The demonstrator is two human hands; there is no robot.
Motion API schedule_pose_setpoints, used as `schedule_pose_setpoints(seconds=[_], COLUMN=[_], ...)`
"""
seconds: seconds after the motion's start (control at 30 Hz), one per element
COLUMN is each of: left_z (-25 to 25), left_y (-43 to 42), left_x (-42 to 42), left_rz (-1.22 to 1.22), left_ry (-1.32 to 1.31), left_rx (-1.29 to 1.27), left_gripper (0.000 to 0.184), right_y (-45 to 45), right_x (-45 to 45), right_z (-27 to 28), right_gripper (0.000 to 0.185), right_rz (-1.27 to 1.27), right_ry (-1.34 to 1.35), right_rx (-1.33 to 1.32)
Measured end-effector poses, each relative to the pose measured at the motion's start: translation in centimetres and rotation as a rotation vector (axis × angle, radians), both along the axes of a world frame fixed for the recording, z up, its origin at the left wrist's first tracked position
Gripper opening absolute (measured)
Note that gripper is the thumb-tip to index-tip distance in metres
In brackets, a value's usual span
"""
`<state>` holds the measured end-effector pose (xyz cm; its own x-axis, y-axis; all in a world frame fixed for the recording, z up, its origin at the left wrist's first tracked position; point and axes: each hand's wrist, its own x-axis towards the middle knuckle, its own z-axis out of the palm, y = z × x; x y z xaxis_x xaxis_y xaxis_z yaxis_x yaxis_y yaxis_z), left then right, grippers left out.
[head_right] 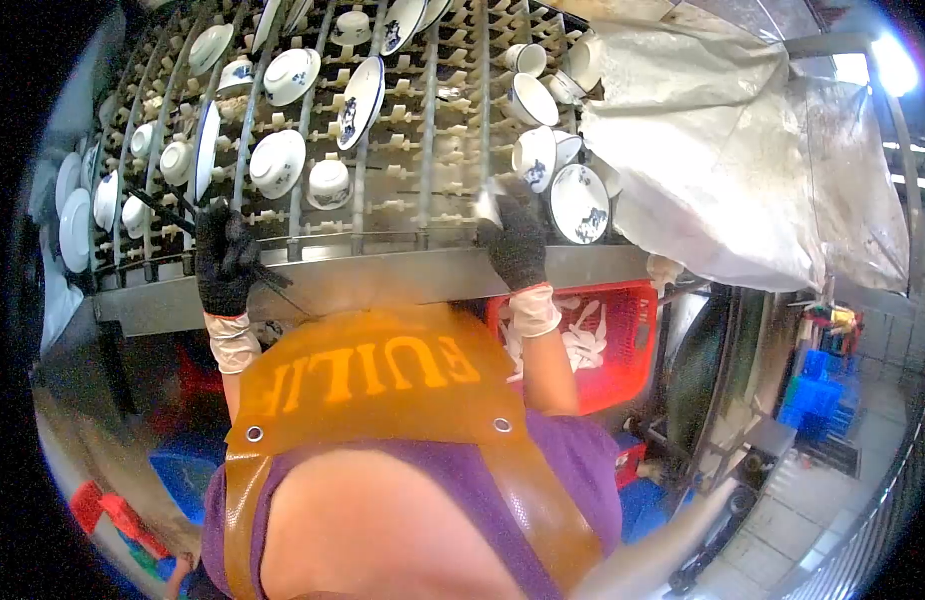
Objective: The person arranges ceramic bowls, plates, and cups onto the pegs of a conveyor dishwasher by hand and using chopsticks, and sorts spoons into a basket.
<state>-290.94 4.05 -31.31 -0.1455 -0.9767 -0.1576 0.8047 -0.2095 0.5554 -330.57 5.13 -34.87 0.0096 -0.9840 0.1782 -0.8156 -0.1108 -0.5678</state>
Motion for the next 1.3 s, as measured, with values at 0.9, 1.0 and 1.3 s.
schedule_pose_setpoints(seconds=[0.9, 1.0, 1.3], left_z=[-4.7, -5.0, -5.3], left_y=[2.3, 2.1, 1.4], left_x=[-10.4, -11.0, -13.4], left_rz=[-0.077, -0.078, -0.225], left_ry=[0.172, 0.105, 0.046], left_rx=[0.079, 0.083, 0.079], left_gripper=[0.029, 0.030, 0.030], right_y=[-5.6, -3.8, -2.4], right_x=[-5.5, -7.1, -7.1], right_z=[0.3, -2.9, -4.5], right_gripper=[0.025, 0.013, 0.031], right_rz=[-0.022, 0.039, -0.131], right_ry=[-0.167, 0.304, 0.531], right_rx=[0.071, 0.121, 0.234])
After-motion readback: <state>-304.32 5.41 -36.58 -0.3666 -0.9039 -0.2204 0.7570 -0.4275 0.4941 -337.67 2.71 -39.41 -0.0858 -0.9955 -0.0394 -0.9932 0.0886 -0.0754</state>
